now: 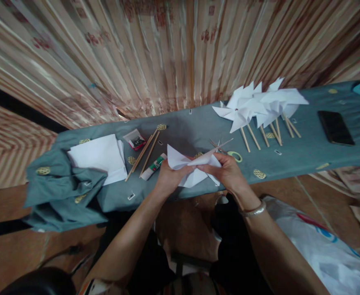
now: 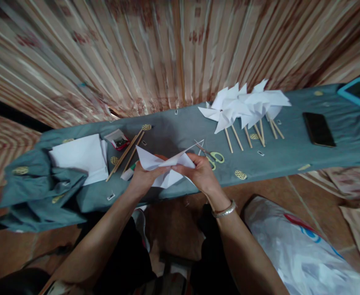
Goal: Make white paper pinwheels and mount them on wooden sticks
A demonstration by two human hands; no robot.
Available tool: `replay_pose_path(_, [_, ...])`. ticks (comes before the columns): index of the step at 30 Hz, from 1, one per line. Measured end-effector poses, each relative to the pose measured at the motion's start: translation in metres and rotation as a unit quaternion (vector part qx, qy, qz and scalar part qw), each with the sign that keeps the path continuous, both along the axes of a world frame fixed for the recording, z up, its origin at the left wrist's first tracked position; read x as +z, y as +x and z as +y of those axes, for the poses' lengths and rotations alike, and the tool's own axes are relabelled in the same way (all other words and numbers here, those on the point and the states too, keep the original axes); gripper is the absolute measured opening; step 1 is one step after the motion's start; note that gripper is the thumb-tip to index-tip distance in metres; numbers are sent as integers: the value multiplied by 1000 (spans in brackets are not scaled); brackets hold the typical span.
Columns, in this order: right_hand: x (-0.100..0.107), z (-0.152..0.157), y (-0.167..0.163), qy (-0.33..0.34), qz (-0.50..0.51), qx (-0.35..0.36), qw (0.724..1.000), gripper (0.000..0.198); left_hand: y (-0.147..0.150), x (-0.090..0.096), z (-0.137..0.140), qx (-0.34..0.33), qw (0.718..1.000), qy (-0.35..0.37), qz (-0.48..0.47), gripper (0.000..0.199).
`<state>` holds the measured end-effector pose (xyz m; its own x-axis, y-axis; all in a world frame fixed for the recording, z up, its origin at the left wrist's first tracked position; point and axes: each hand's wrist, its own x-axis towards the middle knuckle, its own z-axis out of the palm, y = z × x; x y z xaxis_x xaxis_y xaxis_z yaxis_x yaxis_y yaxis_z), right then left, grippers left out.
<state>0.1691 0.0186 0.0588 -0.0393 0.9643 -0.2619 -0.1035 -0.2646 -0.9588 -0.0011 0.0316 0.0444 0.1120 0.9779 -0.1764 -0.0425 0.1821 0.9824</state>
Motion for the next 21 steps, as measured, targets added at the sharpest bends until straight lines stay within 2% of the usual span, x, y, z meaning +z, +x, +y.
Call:
replay_pose_path(4, [0, 0, -1, 6, -2, -8, 1000, 31, 0, 3, 0, 5, 1000, -2, -2, 24])
replay_pose_path(10, [6, -2, -4, -29, 37, -11, 999, 32, -1, 5, -1, 22, 999, -15, 23, 29])
replay_pose_path(21, [7, -2, -3, -7, 11, 7, 1000, 31, -1, 8, -1, 24, 999, -25, 24, 31])
